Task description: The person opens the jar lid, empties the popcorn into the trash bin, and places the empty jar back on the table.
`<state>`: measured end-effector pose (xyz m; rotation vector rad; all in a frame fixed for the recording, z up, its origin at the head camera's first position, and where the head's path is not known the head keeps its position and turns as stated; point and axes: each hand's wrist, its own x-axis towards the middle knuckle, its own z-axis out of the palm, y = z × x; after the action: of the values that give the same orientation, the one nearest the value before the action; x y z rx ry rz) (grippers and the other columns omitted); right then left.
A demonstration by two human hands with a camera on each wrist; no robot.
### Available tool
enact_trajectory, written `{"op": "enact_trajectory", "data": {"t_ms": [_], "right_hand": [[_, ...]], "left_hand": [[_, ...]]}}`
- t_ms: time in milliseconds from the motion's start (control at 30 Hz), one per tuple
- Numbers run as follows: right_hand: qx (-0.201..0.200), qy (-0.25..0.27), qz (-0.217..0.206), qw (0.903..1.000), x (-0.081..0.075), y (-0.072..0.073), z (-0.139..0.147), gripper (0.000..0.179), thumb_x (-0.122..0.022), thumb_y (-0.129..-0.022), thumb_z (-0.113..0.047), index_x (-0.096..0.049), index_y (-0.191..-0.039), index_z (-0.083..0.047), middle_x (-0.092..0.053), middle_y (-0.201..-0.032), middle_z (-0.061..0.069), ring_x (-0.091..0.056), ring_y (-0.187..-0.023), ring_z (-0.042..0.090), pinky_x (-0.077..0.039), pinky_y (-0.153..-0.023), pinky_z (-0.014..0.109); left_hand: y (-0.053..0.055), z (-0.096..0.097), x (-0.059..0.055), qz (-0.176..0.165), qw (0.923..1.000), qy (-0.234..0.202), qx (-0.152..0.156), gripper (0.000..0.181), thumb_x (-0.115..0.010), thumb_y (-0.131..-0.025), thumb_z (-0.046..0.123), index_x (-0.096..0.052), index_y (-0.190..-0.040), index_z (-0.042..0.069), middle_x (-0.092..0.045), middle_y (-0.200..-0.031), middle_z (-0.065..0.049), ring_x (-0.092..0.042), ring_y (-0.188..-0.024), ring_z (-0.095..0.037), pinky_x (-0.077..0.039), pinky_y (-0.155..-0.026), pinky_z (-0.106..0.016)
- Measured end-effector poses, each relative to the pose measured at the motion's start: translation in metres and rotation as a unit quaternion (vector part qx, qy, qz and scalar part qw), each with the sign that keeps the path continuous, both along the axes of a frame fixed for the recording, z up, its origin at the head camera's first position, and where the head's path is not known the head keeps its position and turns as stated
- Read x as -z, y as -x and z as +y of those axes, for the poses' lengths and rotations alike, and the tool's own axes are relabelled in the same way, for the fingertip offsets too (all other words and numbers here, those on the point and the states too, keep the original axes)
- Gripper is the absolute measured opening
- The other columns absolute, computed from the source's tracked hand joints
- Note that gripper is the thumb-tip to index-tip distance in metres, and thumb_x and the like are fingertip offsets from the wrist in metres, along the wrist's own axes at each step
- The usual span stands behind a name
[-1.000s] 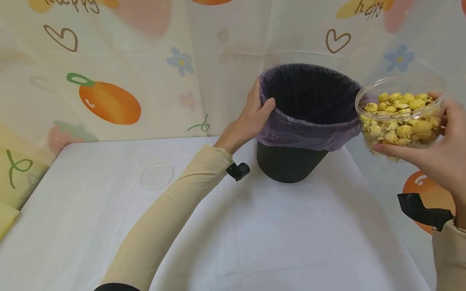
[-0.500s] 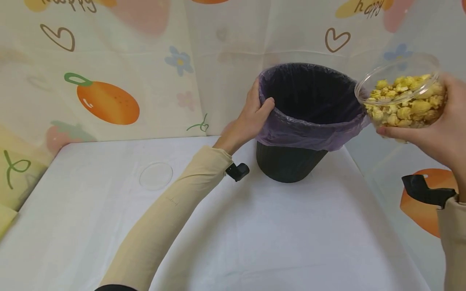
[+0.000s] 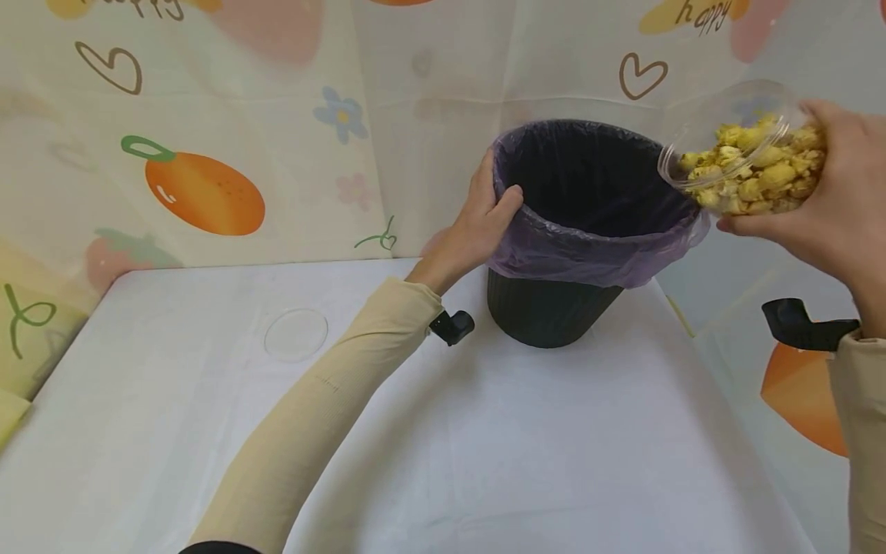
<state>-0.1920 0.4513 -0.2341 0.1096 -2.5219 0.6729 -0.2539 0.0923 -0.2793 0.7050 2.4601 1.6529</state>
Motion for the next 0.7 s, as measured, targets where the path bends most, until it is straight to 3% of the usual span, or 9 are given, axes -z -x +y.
{"op": "enact_trajectory", "data": {"t_ms": [133,233,333,400,433,500,533,567,700], "right_hand": [[-0.026,-0.019,0.027,0.9991,-0.015,-0.004,-0.025,0.141,-0.049,-0.045,-0.095,-0.020,-0.158,-0.016,-0.023,-0.161,0.014,-0.023,-0.151,0.032,-0.016,-0.126,0.044],[-0.028,-0.064,0.014,0.9974,-0.027,-0.008,-0.042,0.141,-0.041,-0.048,-0.097,-0.019,-0.157,-0.011,-0.024,-0.157,0.025,-0.027,-0.143,0.049,-0.020,-0.122,0.056],[-0.032,-0.116,0.004,0.9927,-0.037,-0.007,-0.052,0.128,-0.039,-0.062,-0.090,-0.016,-0.157,-0.006,-0.021,-0.154,0.032,-0.025,-0.139,0.056,-0.019,-0.118,0.065],[-0.024,-0.143,0.002,0.9893,-0.041,-0.003,-0.057,0.106,-0.062,-0.081,-0.064,-0.017,-0.156,-0.004,-0.019,-0.154,0.032,-0.022,-0.141,0.053,-0.019,-0.118,0.065],[-0.017,-0.152,0.001,0.9882,-0.043,-0.001,-0.060,0.100,-0.073,-0.084,-0.045,-0.019,-0.156,-0.003,-0.019,-0.155,0.032,-0.020,-0.142,0.051,-0.018,-0.119,0.064],[-0.008,-0.163,0.001,0.9866,-0.044,0.002,-0.065,0.100,-0.082,-0.076,-0.004,-0.021,-0.155,-0.001,-0.019,-0.155,0.031,-0.018,-0.144,0.049,-0.018,-0.120,0.062],[-0.004,-0.168,0.003,0.9858,-0.044,0.003,-0.068,0.106,-0.079,-0.066,0.015,-0.022,-0.154,-0.001,-0.020,-0.155,0.032,-0.018,-0.144,0.048,-0.017,-0.120,0.062],[0.000,-0.178,0.006,0.9840,-0.045,0.004,-0.071,0.111,-0.075,-0.059,0.025,-0.024,-0.154,-0.001,-0.021,-0.154,0.032,-0.018,-0.144,0.048,-0.017,-0.120,0.062],[0.004,-0.236,0.022,0.9716,-0.046,0.006,-0.076,0.112,-0.074,-0.056,0.025,-0.028,-0.153,-0.004,-0.025,-0.153,0.032,-0.018,-0.146,0.048,-0.013,-0.122,0.060]], "left_hand": [[0.000,0.000,0.000,0.004,1.0000,-0.001,0.000,0.076,-0.033,-0.103,0.042,0.014,-0.158,0.019,0.014,-0.167,0.006,0.004,-0.155,-0.010,-0.008,-0.126,-0.033],[0.001,0.001,0.001,0.007,1.0000,0.000,-0.001,0.077,-0.033,-0.103,0.041,0.014,-0.158,0.017,0.014,-0.167,0.005,0.004,-0.155,-0.010,-0.008,-0.126,-0.033],[0.001,0.001,0.000,0.008,1.0000,-0.002,-0.001,0.077,-0.033,-0.103,0.041,0.013,-0.159,0.017,0.013,-0.167,0.005,0.004,-0.155,-0.010,-0.008,-0.126,-0.032],[0.001,0.001,0.000,0.008,1.0000,-0.003,-0.003,0.077,-0.034,-0.103,0.040,0.013,-0.159,0.017,0.013,-0.167,0.005,0.003,-0.155,-0.010,-0.008,-0.126,-0.032],[0.001,0.001,0.000,0.007,1.0000,-0.003,-0.003,0.077,-0.034,-0.103,0.040,0.013,-0.159,0.017,0.013,-0.167,0.004,0.003,-0.155,-0.011,-0.008,-0.126,-0.032],[0.001,0.001,0.000,0.007,1.0000,-0.004,-0.003,0.077,-0.034,-0.103,0.039,0.013,-0.159,0.016,0.013,-0.167,0.004,0.004,-0.155,-0.010,-0.008,-0.126,-0.032],[0.001,0.001,0.000,0.007,1.0000,-0.003,-0.003,0.077,-0.034,-0.103,0.039,0.013,-0.159,0.016,0.013,-0.167,0.004,0.004,-0.155,-0.010,-0.008,-0.126,-0.032],[0.001,0.001,0.000,0.006,1.0000,-0.003,-0.002,0.076,-0.034,-0.103,0.039,0.013,-0.159,0.017,0.013,-0.167,0.004,0.004,-0.155,-0.010,-0.008,-0.126,-0.032],[0.001,0.000,0.000,0.002,1.0000,0.001,0.000,0.076,-0.033,-0.103,0.041,0.013,-0.159,0.018,0.013,-0.167,0.004,0.003,-0.155,-0.011,-0.010,-0.126,-0.033]]}}
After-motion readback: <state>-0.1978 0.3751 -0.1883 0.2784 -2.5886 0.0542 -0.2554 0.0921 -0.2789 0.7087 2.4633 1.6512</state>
